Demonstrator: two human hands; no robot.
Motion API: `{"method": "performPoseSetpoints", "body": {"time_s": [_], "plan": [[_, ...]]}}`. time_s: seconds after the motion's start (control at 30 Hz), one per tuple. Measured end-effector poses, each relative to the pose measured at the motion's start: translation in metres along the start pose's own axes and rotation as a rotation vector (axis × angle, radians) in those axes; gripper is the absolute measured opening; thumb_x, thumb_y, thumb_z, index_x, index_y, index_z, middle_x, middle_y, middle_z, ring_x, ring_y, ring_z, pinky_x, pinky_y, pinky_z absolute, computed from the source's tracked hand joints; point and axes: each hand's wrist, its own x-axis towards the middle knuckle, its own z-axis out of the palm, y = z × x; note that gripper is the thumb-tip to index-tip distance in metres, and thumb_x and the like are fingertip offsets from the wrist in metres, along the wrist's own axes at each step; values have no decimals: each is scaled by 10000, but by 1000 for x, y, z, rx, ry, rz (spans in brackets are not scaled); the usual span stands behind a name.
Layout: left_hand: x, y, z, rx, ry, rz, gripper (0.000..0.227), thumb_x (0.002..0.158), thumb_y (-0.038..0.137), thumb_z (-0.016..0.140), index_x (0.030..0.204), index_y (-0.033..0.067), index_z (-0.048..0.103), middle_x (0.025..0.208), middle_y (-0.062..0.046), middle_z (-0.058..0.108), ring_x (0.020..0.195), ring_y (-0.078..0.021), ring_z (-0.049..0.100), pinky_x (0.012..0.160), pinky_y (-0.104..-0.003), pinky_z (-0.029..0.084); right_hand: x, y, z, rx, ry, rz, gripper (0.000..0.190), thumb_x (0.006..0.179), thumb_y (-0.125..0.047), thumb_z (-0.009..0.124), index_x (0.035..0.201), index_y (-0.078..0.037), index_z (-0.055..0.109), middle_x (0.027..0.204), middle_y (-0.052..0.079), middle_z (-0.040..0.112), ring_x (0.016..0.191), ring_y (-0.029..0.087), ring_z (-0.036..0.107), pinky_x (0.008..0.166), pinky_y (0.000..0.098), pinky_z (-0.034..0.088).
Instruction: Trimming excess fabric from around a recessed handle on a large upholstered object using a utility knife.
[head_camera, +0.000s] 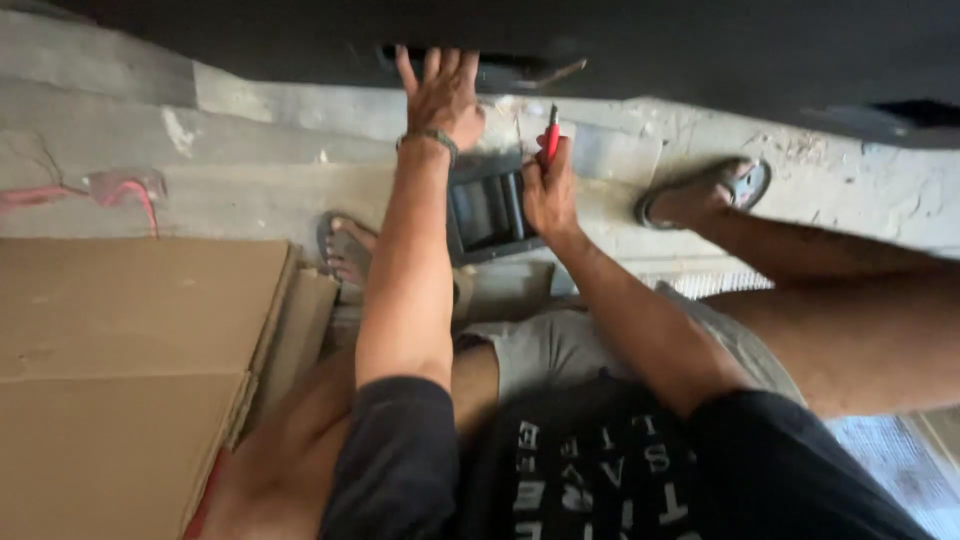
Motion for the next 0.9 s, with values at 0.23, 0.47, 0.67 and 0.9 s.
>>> {"method": "performPoseSetpoints", "body": {"time_s": [0.23, 0.47, 0.67, 0.9], "plan": [[-4, 6, -13, -32, -195, -90, 633, 701, 69, 690, 1319, 58, 554, 1328, -143, 609, 1273, -349, 471, 1132, -696, 99, 18, -17, 5, -14, 15, 84, 245, 1012, -87, 472, 1244, -21, 430, 851, 90, 553, 666, 199, 513, 572, 377, 459], [-1, 12, -27, -27, -263, -122, 819, 709, 38, 678, 1491, 51, 433, 1555, -144, 465, 1407, -342, 364, 1141, -681, 67, 22, -24, 4, 5, 45, 32, 248, 992, -37, 485, 1235, -19, 443, 832, 94, 562, 660, 195, 518, 586, 371, 463], [-1, 10, -20, -23, -251, -116, 806, 711, 46, 712, 1473, 47, 451, 1504, -147, 518, 1322, -336, 432, 1129, -677, 81, 23, -31, 6, 33, 51, -15, 234, 1002, -25, 465, 1233, -12, 430, 796, 77, 543, 625, 179, 492, 561, 352, 440], [1, 9, -16, -49, -305, -160, 759, 689, -25, 690, 1424, 39, 511, 1514, -137, 519, 1400, -341, 379, 1162, -705, 42, 32, -12, 14, 57, 74, -81, 149, 1025, 23, 433, 1163, -28, 404, 740, -15, 403, 531, 107, 365, 424, 280, 308]]}}
